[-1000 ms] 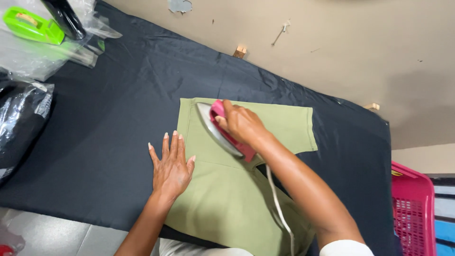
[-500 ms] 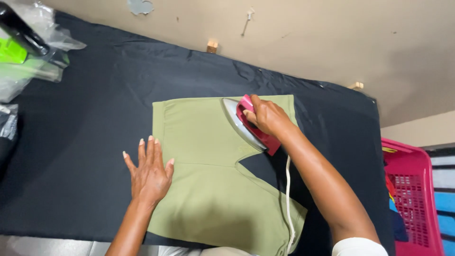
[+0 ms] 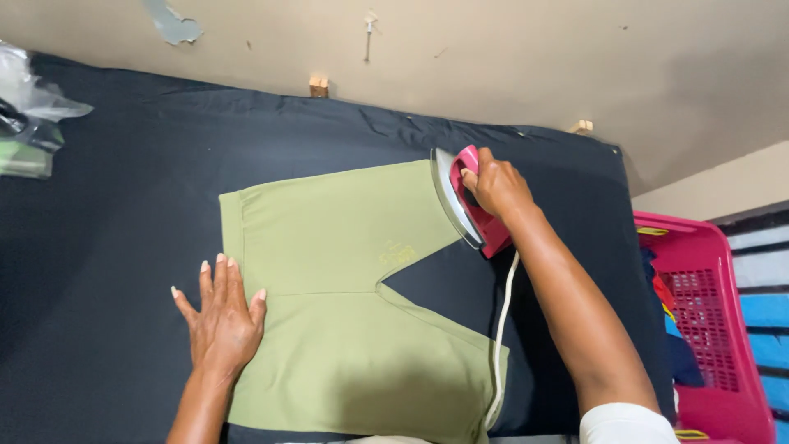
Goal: The person seals a pair of pants in a plastic bag with tape, then removes a pair of shorts from a basket and irons them.
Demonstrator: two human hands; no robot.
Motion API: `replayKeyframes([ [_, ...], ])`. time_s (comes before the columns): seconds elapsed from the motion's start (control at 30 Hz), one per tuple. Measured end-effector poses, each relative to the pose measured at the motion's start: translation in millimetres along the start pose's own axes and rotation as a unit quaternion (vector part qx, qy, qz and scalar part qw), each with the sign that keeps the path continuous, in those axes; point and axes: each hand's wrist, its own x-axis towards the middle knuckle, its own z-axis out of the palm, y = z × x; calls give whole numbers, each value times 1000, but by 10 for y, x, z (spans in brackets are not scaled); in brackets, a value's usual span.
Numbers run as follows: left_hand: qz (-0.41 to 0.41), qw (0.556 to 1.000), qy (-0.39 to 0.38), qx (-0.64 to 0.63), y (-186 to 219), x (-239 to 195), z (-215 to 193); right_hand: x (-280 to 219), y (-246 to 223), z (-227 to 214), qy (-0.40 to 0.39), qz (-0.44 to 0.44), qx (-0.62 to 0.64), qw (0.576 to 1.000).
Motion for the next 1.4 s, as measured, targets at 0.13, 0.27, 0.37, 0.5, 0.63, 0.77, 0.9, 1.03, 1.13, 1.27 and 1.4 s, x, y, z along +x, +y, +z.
replayKeyframes([
  [0.13,-3,1000,3,27,-55,18,125,-42,159,-81,-1,57,-3,998],
  [0.27,2,1000,0,29,-42,1,81,-155,371,-127,2,76,-1,997],
  [0.37,7,1000,3,21,-39,-12,61,-253,577,-101,0,95,1,996],
  [0.5,6,1000,-1,19,-61,9,103,-432,874,-110,3,125,0,992],
  [0.63,-2,1000,-13,24,-54,-4,63,-715,1197,-107,6,161,-6,987],
  [0.77,3,1000,-19,13,-37,-2,28,-1119,1583,-111,7,201,-12,980],
  [0.9,15,1000,-20,13,-71,-22,35,-1646,2087,-46,39,257,-4,966],
  [1.03,67,998,-5,0,-143,-135,38,-2207,2399,-34,67,291,0,954],
  [1.13,109,994,-6,5,-169,-298,-2,-2406,2300,-132,68,306,18,949],
  [1.27,163,986,-9,29,-302,-524,18,-2466,2114,-166,93,297,5,950],
  [1.4,270,961,-45,43,-556,-759,21,-2692,1550,-199,318,119,-135,931],
])
